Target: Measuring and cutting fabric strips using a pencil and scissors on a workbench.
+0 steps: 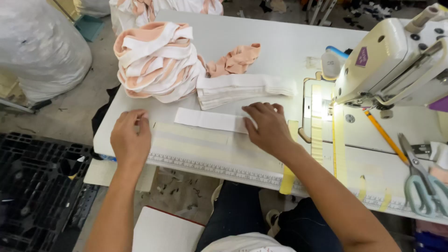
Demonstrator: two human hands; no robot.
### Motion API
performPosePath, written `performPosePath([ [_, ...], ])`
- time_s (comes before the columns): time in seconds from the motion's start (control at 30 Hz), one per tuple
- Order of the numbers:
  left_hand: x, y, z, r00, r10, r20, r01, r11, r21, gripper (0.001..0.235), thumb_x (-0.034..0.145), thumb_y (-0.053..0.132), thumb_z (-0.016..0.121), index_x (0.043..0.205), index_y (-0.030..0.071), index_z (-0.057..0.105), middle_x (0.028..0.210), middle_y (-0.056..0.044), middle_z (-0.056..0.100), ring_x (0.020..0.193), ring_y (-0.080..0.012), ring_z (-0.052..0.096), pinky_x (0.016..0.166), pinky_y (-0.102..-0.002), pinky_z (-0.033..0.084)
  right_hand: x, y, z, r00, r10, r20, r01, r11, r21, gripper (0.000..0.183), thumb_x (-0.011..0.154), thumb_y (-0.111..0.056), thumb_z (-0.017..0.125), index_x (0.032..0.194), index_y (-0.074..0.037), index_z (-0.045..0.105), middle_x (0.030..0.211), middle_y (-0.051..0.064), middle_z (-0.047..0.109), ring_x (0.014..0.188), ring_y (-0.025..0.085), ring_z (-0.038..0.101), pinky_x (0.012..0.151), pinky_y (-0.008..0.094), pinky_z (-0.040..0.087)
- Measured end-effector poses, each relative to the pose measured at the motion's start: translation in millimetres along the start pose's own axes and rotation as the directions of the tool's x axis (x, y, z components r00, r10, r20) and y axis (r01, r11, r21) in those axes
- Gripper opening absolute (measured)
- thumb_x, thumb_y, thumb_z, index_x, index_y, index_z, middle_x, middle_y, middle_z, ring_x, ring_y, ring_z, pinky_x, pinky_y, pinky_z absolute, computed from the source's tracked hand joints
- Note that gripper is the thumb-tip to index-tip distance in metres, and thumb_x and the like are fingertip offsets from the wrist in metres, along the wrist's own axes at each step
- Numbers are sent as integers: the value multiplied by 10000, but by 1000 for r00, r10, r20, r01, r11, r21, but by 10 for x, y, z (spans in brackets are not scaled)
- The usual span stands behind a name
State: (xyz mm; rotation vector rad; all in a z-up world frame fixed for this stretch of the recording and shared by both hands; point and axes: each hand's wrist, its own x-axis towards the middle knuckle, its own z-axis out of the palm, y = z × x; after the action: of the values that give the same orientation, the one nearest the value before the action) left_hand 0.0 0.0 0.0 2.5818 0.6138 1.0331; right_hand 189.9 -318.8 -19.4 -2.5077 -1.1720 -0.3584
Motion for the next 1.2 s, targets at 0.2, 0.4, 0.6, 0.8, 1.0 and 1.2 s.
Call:
performPosePath([
  [0.2, -829, 163, -593, 873, -483, -76, 399, 794, -458, 245, 1072, 62, 558, 1312, 14, 571, 1245, -129, 511, 1042, -224, 573, 892, -374, 509, -32, -269, 68, 996, 11, 86, -20, 995, 103, 182, 917, -217, 601, 1060, -111, 636, 1047, 89, 603, 954, 309, 563, 825, 470, 418],
  [0.4, -1195, 63, -449, 367, -765, 530, 741, -104, -663, 644, 925, 342, 569, 1497, 93, 408, 1512, -103, 492, 1360, -291, 511, 1132, -477, 470, 124, -508, -85, 954, 224, 201, -300, 743, 598, 102, 843, -159, 646, 857, -140, 546, 788, -10, 591, 746, 159, 494, 681, 352, 382],
  [0.6, -850, 215, -355, 281, -639, 716, 518, -527, -674, 698, 904, 605, 422, 1444, 164, 465, 1390, -139, 541, 1323, -296, 520, 1175, -535, 396, 153, -1076, -953, 958, 208, 198, -279, 522, 806, 179, 824, 64, 641, 851, -87, 549, 801, 26, 593, 691, 158, 658, 659, 285, 565],
  [0.8, -1086, -89, -206, 283, -624, 729, 425, -599, -678, 569, 901, 563, 553, 1256, 118, 556, 1164, -135, 629, 1106, -306, 626, 1028, -536, 524, -187, -1127, -1505, 982, 147, 118, -179, 523, 834, 205, 901, 136, 631, 1027, -15, 689, 940, 89, 667, 797, 171, 678, 809, 255, 590],
  [1.0, -1567, -134, -343, 306, -740, 599, 508, -405, -760, 321, 978, 318, 596, 1223, 116, 553, 1140, -118, 629, 1030, -265, 595, 868, -457, 542, -576, -1120, -1819, 953, 304, 12, -232, 702, 674, 283, 884, 165, 533, 1007, -29, 699, 901, 65, 648, 788, 146, 502, 731, 277, 342],
  [1.2, -1756, 123, -730, 293, -759, 581, 603, -324, -728, 440, 986, 153, 554, 1422, 165, 491, 1223, -64, 630, 1028, -217, 593, 953, -432, 518, -774, -1049, -1757, 949, 316, 11, -205, 587, 783, 292, 834, 114, 307, 911, 10, 568, 811, 178, 592, 755, 299, 657, 636, 392, 438],
])
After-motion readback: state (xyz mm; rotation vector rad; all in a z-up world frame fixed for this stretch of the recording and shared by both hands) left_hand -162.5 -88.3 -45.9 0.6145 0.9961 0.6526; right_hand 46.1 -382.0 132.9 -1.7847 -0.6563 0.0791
